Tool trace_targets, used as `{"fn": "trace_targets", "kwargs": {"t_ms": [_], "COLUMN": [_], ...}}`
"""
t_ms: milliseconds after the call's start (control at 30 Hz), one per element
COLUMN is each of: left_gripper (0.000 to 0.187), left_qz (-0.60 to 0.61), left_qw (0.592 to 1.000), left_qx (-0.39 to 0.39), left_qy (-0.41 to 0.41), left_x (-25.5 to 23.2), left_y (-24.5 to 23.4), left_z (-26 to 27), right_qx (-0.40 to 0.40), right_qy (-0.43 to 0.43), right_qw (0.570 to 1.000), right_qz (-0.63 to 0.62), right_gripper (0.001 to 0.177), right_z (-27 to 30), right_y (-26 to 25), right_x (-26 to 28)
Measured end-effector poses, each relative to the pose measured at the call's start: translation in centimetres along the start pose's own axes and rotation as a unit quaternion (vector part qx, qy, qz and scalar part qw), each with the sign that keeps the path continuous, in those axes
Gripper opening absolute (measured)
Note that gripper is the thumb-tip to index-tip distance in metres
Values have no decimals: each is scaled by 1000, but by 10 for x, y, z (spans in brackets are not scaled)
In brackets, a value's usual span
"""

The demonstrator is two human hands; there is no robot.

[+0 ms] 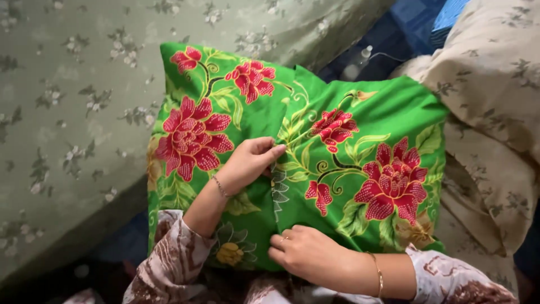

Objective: The person smooths a green floral pillowcase by hand, sprays it with a bottle, and sets it aside before smoothing and patting a beige floral pillow.

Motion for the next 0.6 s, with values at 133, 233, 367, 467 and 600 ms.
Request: {"fn": "trace_targets", "kwargs": {"t_ms": [133,233,367,467,600], "left_gripper": [30,34,33,38,44], "left_qz": [-33,-165,-300,-392,-390], "left_qw": [997,985,954,891,812], "left_qx": [73,55,2,-122,-262], "left_qy": [-13,-3,29,195,346], "left_x": [2,-6,-36,-82,-124], "left_y": [-3,-9,-5,-8,10], "left_z": [13,15,21,31,24], "right_qx": [-7,-22,-18,-110,-227], "right_qy": [-37,3,16,-1,282], "right_qw": [997,998,992,964,917], "right_qz": [-68,-57,-125,-241,-166], "right_gripper": [9,20,26,31,41], "right_z": [-6,-19,-18,-13,3], "right_y": [15,46,35,-24,-104], "right_x": [24,22,16,5,-63]}}
Point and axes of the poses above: each hand's wrist, its own z-axis away from the middle knuckle, its own y-axis out of the palm, x = y × z, the point moved 4 cm from there along -z, towards the middle knuckle, and after that the axes turned 13 degrees about -x, right-handed, at the moved point
